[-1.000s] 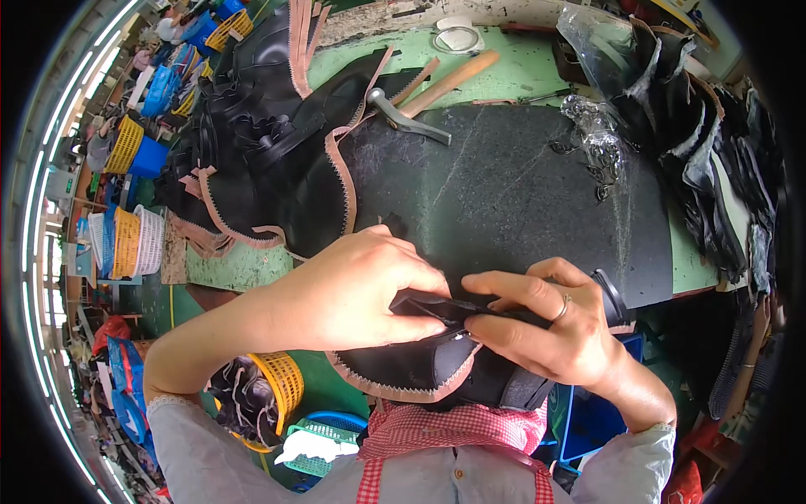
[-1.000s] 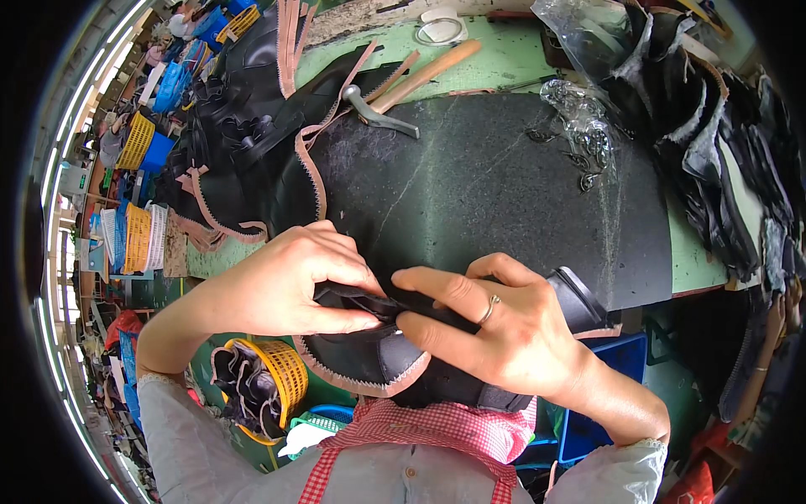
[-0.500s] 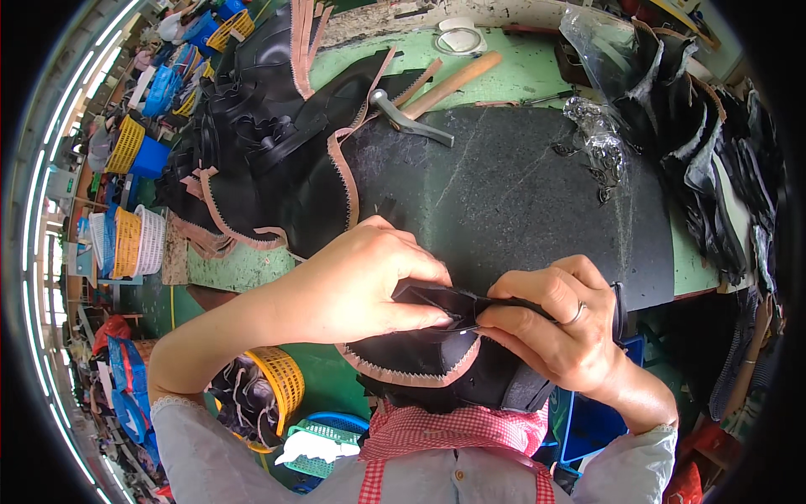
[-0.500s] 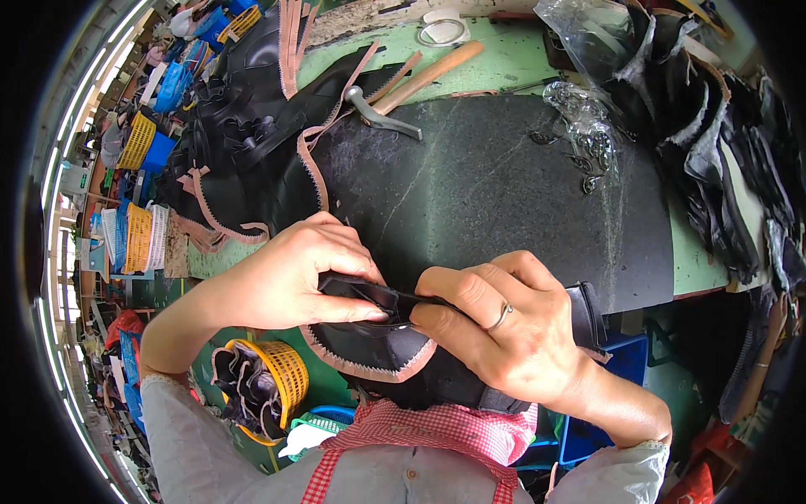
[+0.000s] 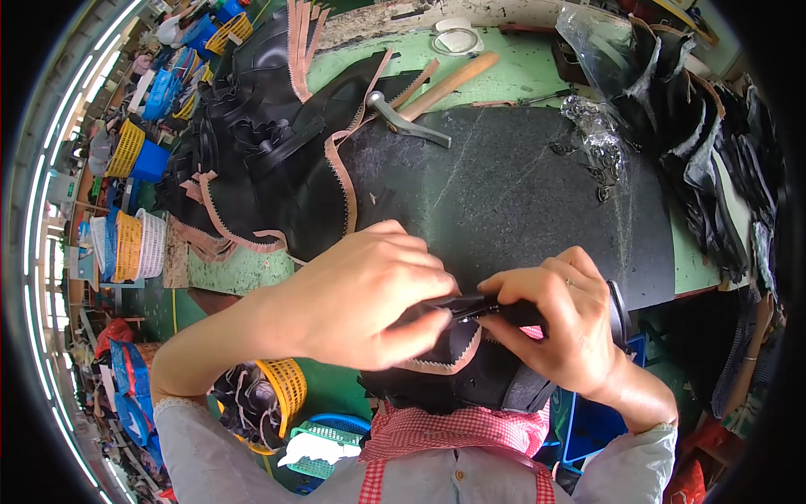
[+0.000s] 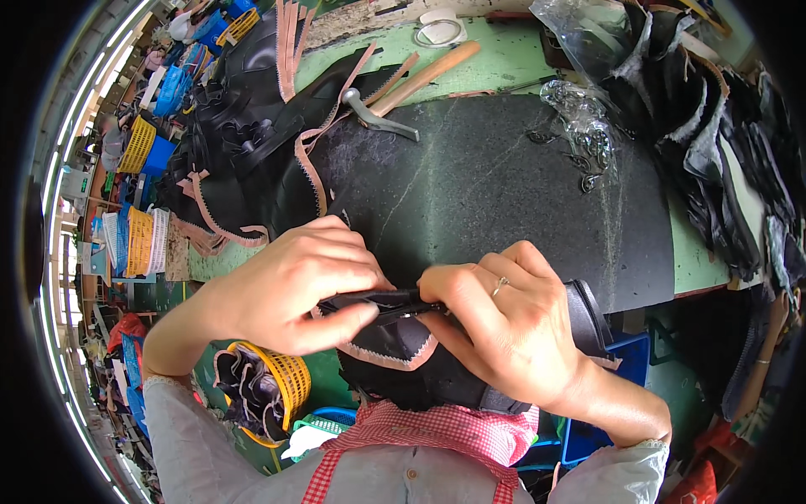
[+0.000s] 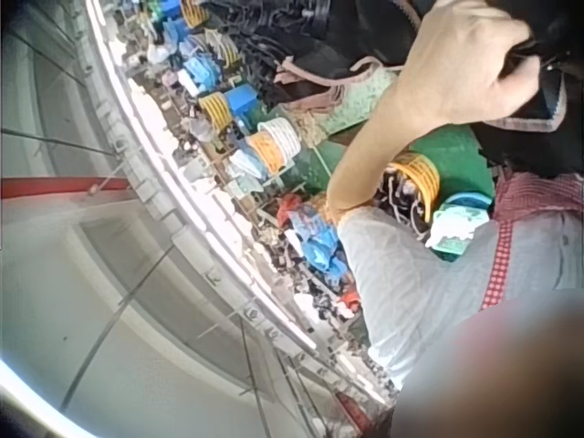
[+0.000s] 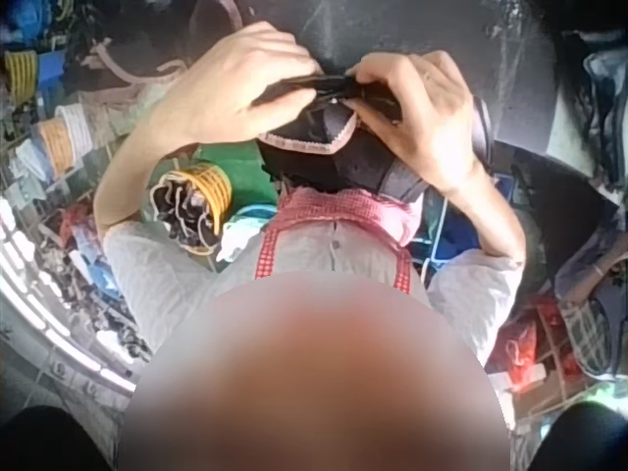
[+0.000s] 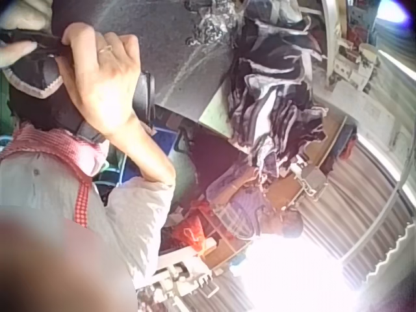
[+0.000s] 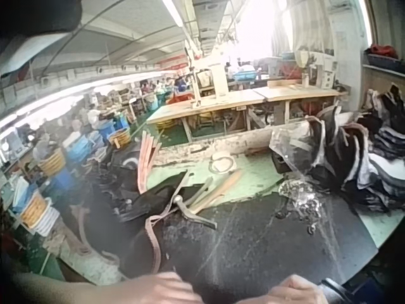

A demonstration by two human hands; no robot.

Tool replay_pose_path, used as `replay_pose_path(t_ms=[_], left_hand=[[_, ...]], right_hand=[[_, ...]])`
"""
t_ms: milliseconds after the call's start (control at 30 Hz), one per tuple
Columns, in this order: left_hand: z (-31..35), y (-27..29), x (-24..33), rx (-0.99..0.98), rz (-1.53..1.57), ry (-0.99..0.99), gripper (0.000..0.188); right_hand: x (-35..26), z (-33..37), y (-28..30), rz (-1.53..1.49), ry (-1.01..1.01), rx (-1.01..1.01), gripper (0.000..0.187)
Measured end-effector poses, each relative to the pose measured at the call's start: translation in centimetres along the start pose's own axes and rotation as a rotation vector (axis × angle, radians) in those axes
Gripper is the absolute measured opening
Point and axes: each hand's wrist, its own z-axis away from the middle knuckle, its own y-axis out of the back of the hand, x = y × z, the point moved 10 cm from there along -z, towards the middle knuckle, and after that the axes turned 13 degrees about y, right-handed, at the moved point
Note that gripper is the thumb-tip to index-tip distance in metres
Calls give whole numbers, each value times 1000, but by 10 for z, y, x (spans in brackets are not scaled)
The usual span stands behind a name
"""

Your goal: The person is manually attaching metal hooks or eyelets to leather shoe upper components using a hammer.

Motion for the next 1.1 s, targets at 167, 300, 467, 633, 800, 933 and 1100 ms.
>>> replay_pose_path(t_ms=[167,300,467,633,800,933,1100], left_hand=[[3,4,6,190,-113,-32,22],[2,0,10,186,-176,-36,22],[8,3,10,327,-175,-46,22],[19,17,24,563,-292,-99,23],[42,17,42,752,-420,-217,17],[46,26,38,734,-400,-247,15],[45,29,29,731,-306,-228,12]], right_hand=[[-9,-6,-2,8,30,-10,43],[0,-3,-5,-52,-62,-7,38],[-3,-6,-5,-11,-9,-29,23],[-13,-10,11,72,98,26,33],[-34,-9,19,127,245,155,29],[-29,-8,26,123,241,252,31],[-21,-10,27,158,213,255,32]])
